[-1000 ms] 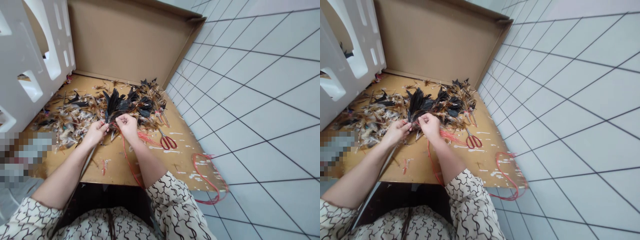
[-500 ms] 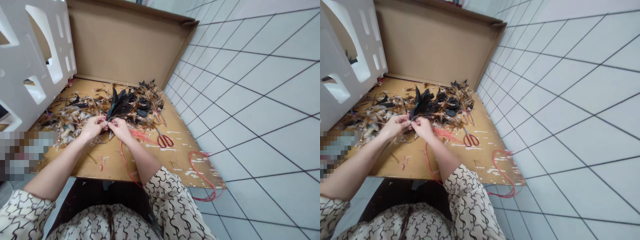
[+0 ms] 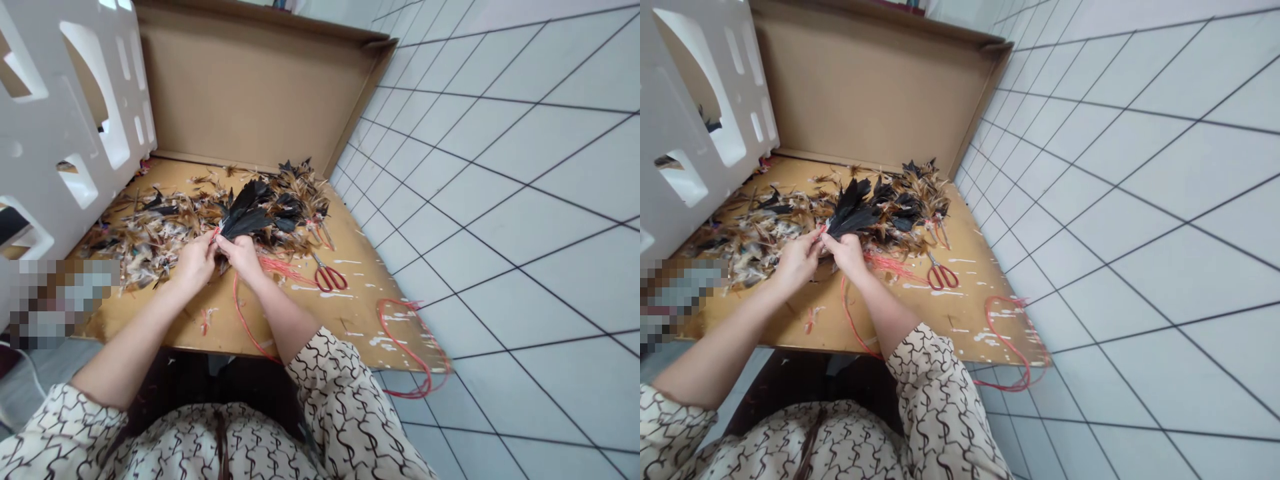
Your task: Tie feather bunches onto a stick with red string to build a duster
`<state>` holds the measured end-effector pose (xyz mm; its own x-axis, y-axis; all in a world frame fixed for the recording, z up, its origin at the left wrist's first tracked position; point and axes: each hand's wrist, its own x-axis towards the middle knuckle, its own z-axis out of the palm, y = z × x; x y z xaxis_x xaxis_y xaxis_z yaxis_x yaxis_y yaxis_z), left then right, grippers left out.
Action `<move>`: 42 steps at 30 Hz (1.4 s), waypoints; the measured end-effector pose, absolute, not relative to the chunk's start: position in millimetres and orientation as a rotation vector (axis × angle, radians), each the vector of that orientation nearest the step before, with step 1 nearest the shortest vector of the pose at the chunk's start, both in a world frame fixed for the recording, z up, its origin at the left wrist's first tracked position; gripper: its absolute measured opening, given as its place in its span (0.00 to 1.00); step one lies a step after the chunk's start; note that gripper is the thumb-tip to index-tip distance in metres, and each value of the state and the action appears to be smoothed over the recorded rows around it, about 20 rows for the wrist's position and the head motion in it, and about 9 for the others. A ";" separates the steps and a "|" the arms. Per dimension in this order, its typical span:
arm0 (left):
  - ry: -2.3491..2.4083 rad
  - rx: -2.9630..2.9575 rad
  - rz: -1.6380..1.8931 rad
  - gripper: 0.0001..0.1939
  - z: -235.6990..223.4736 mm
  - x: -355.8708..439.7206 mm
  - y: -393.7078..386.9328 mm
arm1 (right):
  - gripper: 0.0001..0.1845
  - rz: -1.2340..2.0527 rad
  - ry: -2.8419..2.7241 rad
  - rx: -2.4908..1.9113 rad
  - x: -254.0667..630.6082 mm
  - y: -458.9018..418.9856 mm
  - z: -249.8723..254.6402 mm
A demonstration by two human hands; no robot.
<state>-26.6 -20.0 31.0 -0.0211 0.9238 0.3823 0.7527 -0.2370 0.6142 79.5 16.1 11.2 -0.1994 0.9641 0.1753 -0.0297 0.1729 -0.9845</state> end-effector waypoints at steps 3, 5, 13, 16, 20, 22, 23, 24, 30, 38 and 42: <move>1.850 2.090 0.990 0.19 36.7 -24.8 -22.2 | 0.23 1.142 -1.513 -1.014 81.3 17.4 12.5; 1.909 2.110 0.879 0.20 41.3 -23.9 -23.3 | 0.21 1.027 -1.621 -1.085 82.9 17.0 15.9; 2.109 2.168 0.478 0.20 48.0 -24.2 -22.9 | 0.10 0.380 -2.184 -1.445 90.6 -6.9 46.3; 2.095 2.263 0.346 0.20 45.9 -21.4 -27.5 | 0.12 0.177 -2.380 -1.393 95.0 -12.8 55.6; 1.961 2.439 0.200 0.19 42.2 -17.8 -39.7 | 0.13 0.058 -2.500 -1.320 102.1 -9.3 61.7; 1.901 2.511 0.160 0.20 41.3 -17.7 -46.0 | 0.13 0.067 -2.515 -1.320 105.2 -5.3 62.6; 1.880 2.540 0.151 0.21 41.2 -18.0 -48.9 | 0.13 0.092 -2.514 -1.321 106.5 -3.2 62.7; 1.866 2.564 0.149 0.22 41.4 -18.4 -51.5 | 0.12 0.129 -2.506 -1.319 107.7 -1.2 62.6; 1.869 2.611 0.128 0.21 41.7 -17.6 -62.6 | 0.11 0.451 -2.420 -1.220 113.4 9.0 59.2; 1.744 2.622 0.194 0.29 40.5 -17.4 -65.4 | 0.12 0.795 -2.369 -0.992 121.5 16.7 54.4; 1.691 2.611 0.194 0.26 40.0 -17.7 -64.6 | 0.10 0.921 -2.334 -0.969 120.7 19.5 51.2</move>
